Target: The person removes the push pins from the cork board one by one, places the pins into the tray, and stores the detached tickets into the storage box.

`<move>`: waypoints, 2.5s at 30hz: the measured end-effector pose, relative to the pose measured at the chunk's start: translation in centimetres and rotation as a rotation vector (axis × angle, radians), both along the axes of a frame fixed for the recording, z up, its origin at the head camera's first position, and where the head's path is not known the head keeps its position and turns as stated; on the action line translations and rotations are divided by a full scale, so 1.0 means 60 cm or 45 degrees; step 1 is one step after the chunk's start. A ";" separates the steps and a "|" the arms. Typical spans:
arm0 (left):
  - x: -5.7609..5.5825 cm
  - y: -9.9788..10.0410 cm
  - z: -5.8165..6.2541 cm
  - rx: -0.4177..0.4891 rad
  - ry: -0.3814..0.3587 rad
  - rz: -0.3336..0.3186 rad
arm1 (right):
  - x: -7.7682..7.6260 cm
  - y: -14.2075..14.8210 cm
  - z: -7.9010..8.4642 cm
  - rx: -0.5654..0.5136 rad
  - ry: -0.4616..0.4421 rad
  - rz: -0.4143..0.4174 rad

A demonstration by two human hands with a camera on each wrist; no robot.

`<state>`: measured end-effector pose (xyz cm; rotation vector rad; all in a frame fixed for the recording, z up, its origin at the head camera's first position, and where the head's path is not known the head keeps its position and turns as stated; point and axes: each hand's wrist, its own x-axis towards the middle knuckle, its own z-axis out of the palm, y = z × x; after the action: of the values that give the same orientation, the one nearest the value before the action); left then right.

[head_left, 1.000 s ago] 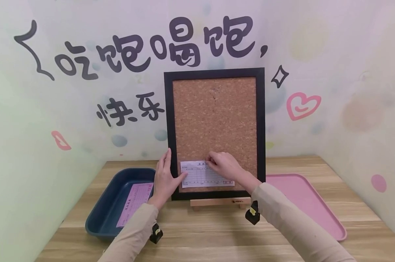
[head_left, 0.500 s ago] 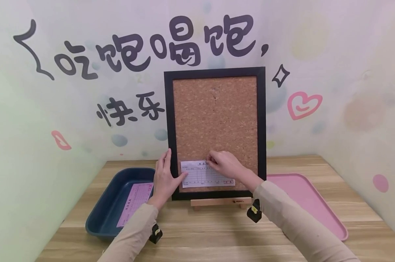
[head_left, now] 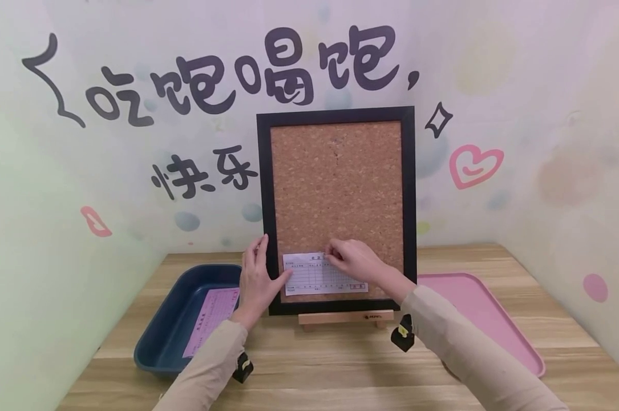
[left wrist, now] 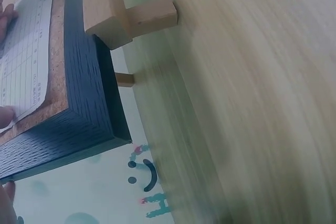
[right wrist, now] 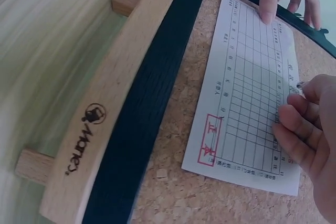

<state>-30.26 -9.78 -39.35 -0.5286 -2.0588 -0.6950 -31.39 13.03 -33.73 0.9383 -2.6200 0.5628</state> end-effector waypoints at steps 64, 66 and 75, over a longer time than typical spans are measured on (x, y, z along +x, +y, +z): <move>-0.008 0.008 0.043 -0.441 -0.074 -0.139 | 0.017 0.007 -0.024 -0.058 0.023 -0.018; -0.009 0.005 0.046 -0.445 -0.100 -0.133 | 0.017 0.008 -0.023 -0.053 0.016 -0.022; -0.004 0.002 0.062 -0.386 -0.284 -0.145 | 0.015 0.017 -0.019 -0.045 0.000 0.008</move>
<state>-30.49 -9.68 -35.64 -0.7742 -2.3767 -0.5279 -30.48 14.04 -34.89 0.9363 -2.5991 0.6081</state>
